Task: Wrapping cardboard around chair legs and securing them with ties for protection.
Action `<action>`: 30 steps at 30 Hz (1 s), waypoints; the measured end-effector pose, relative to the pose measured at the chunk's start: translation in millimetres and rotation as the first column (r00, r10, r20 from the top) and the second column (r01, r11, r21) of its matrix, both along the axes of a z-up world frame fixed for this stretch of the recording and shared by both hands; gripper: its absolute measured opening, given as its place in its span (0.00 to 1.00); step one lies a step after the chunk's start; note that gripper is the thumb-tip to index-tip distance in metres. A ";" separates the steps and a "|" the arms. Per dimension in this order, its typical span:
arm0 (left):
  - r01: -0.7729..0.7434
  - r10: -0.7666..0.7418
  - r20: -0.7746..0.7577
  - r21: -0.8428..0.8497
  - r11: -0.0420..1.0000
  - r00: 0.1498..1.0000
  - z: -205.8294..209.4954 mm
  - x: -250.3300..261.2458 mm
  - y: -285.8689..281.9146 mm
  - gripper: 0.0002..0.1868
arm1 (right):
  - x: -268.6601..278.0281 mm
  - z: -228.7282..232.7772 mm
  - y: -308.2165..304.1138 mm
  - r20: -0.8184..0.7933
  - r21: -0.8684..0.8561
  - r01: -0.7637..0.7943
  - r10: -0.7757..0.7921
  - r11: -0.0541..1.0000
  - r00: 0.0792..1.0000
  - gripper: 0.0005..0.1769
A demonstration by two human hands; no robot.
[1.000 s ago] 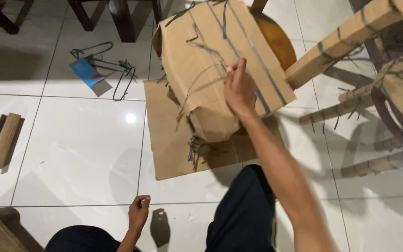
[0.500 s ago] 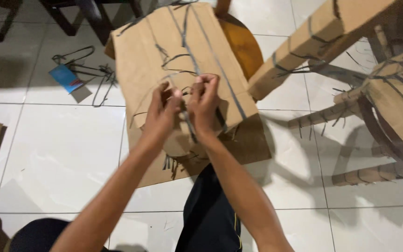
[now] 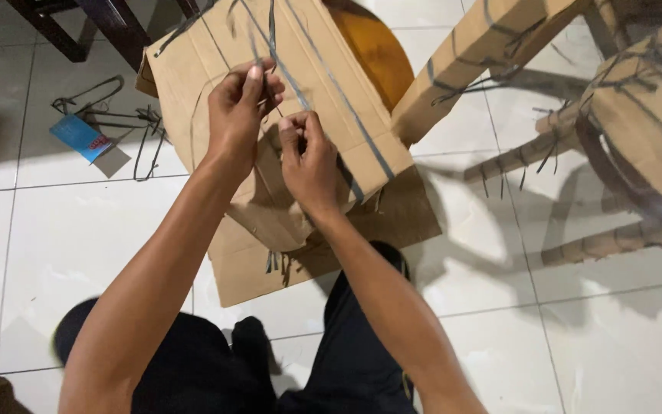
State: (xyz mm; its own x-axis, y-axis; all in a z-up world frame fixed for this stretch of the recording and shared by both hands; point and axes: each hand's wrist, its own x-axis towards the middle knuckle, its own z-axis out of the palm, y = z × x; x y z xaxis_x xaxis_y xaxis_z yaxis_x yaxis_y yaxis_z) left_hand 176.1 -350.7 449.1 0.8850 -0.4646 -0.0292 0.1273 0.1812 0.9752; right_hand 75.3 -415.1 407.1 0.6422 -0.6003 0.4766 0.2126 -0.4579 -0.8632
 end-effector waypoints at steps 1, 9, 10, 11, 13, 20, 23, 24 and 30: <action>0.047 -0.048 -0.024 -0.059 0.997 0.999 -4.8 4.9 -0.2 0.15 | -0.7 1.2 1.9 -0.028 -0.050 0.006 -0.007 0.999 1.000 0.11; 0.263 -0.275 -0.100 -0.117 0.958 0.956 -34.9 34.0 -6.8 0.23 | 16.5 -24.4 -6.0 -0.064 -0.188 0.071 -0.085 0.980 0.994 0.17; 0.228 -0.282 -0.168 -0.281 0.932 0.945 -31.2 28.2 -1.8 0.20 | 13.7 -15.2 -1.4 -0.088 -0.132 0.068 -0.080 0.989 0.993 0.15; 0.175 -0.298 -0.235 -0.434 0.884 0.925 -27.3 22.4 3.5 0.19 | 10.8 -5.7 3.3 -0.111 -0.076 0.065 -0.074 0.995 0.991 0.12; 0.161 -0.257 -0.194 -0.405 0.900 0.947 -31.0 24.5 6.3 0.17 | 8.6 -1.2 8.7 -0.059 -0.023 0.032 -0.033 0.999 0.998 0.08; 0.063 -0.002 0.143 -0.425 0.903 0.990 -89.4 55.8 -25.2 0.14 | 8.6 -29.7 -20.0 0.195 0.476 -0.108 0.015 0.873 0.981 0.05; -0.035 0.043 0.005 -0.473 0.880 0.999 -77.3 47.6 -22.6 0.11 | -0.5 -17.3 -17.6 0.258 0.620 -0.149 -0.021 0.770 0.966 0.06; -0.039 0.047 0.005 -0.473 0.880 0.999 -84.8 53.6 -24.8 0.11 | -3.9 -16.0 -17.2 0.258 0.620 -0.153 -0.016 0.770 0.966 0.06; -0.056 0.025 -0.071 -0.469 0.882 0.997 -105.3 72.5 -29.0 0.12 | -19.1 -43.7 -31.6 0.476 0.660 -0.426 0.094 0.618 0.874 0.24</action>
